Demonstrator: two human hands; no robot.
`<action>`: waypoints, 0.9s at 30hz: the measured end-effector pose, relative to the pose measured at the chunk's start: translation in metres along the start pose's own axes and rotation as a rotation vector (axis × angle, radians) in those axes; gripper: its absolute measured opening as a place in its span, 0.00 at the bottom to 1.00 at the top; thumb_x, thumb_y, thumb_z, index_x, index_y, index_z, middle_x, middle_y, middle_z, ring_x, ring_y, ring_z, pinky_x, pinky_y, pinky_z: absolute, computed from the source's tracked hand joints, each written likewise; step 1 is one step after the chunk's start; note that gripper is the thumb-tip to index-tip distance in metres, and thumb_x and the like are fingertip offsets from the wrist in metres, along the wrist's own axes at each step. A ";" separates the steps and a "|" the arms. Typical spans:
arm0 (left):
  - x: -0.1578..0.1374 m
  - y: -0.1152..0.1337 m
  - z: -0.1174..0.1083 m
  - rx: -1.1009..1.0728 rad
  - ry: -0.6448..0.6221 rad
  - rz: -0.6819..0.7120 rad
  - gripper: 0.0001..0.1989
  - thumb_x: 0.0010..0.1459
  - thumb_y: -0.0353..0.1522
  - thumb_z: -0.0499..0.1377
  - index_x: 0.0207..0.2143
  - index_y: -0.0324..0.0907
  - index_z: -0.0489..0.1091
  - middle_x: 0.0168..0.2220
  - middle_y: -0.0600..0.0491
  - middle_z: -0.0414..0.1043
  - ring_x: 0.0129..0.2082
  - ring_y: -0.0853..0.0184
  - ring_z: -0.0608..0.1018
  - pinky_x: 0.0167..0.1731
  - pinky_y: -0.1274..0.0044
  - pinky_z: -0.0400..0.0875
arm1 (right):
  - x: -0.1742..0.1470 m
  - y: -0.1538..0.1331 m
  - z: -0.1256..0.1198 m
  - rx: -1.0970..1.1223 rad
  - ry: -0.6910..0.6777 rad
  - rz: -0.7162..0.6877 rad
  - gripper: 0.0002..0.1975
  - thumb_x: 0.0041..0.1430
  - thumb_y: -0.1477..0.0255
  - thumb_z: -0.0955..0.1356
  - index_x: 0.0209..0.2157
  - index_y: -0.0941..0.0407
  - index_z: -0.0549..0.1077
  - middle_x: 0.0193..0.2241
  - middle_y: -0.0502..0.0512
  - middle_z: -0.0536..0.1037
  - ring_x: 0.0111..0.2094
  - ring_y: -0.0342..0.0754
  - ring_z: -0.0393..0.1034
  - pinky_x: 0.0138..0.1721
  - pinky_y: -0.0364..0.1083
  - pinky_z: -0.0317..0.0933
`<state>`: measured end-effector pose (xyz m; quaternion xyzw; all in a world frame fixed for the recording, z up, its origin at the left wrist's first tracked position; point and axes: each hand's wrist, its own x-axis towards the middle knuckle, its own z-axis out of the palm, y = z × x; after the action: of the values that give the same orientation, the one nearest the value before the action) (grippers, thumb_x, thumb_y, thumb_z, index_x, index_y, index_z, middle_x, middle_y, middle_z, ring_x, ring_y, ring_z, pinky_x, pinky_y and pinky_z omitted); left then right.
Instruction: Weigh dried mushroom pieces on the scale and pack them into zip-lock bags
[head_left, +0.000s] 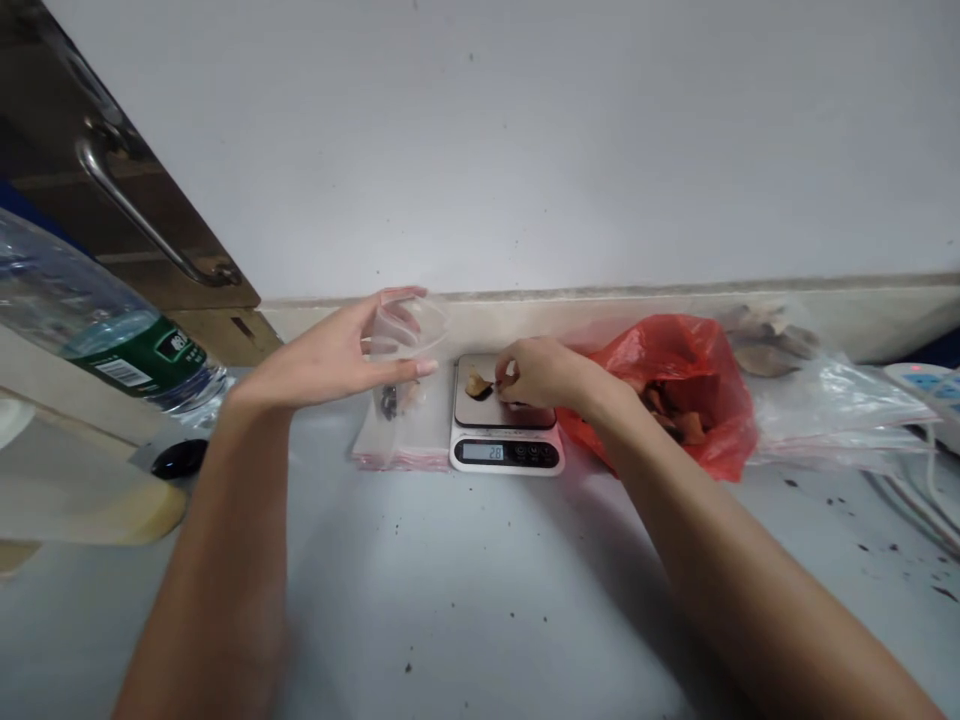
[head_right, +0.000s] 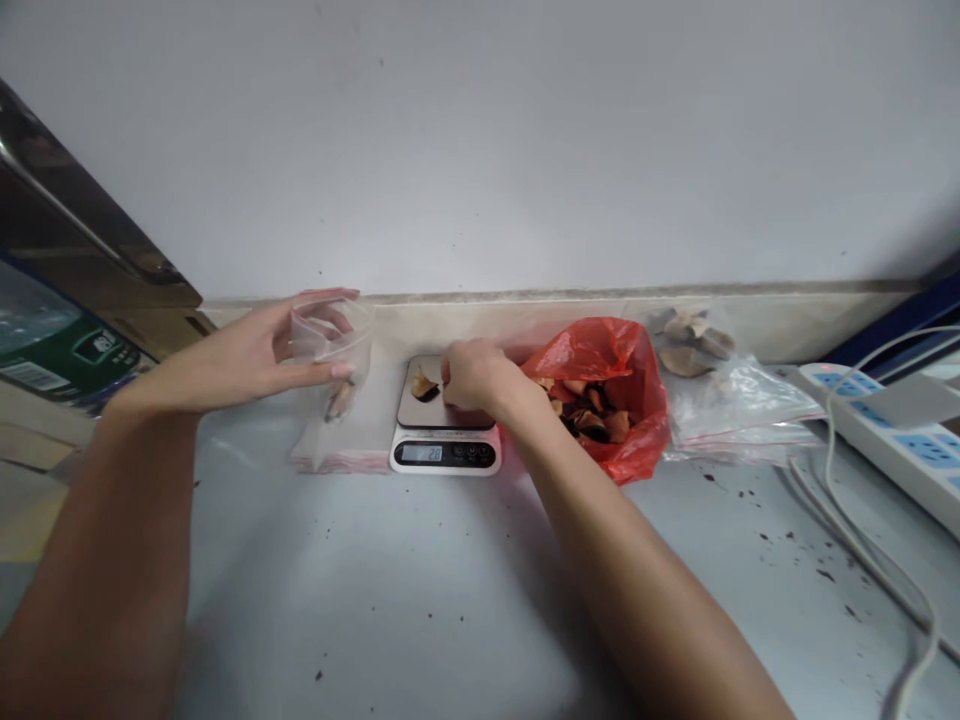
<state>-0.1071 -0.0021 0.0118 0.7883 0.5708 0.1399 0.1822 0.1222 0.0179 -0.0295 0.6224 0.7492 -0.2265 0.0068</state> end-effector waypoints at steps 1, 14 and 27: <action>-0.001 -0.001 -0.002 0.035 0.003 -0.008 0.48 0.54 0.59 0.61 0.71 0.47 0.58 0.58 0.45 0.74 0.53 0.49 0.78 0.52 0.65 0.73 | 0.002 0.001 0.001 0.004 0.013 0.007 0.18 0.52 0.83 0.70 0.44 0.57 0.84 0.41 0.62 0.85 0.40 0.54 0.79 0.32 0.44 0.65; 0.033 -0.017 0.057 0.252 -0.374 -0.032 0.44 0.52 0.31 0.62 0.72 0.42 0.56 0.71 0.41 0.61 0.69 0.51 0.67 0.65 0.67 0.64 | 0.015 -0.001 0.007 0.186 0.084 -0.097 0.16 0.60 0.76 0.72 0.50 0.60 0.81 0.47 0.64 0.85 0.46 0.55 0.79 0.43 0.45 0.68; 0.030 -0.025 0.048 -0.028 -0.394 0.099 0.20 0.50 0.36 0.61 0.47 0.43 0.74 0.47 0.48 0.80 0.45 0.56 0.80 0.46 0.69 0.73 | 0.011 0.000 0.004 0.337 0.241 -0.124 0.20 0.60 0.85 0.65 0.50 0.60 0.79 0.48 0.63 0.85 0.46 0.51 0.80 0.46 0.44 0.70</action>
<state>-0.0983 0.0276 -0.0423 0.8248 0.4828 -0.0003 0.2943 0.1185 0.0265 -0.0361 0.5901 0.7330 -0.2724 -0.2008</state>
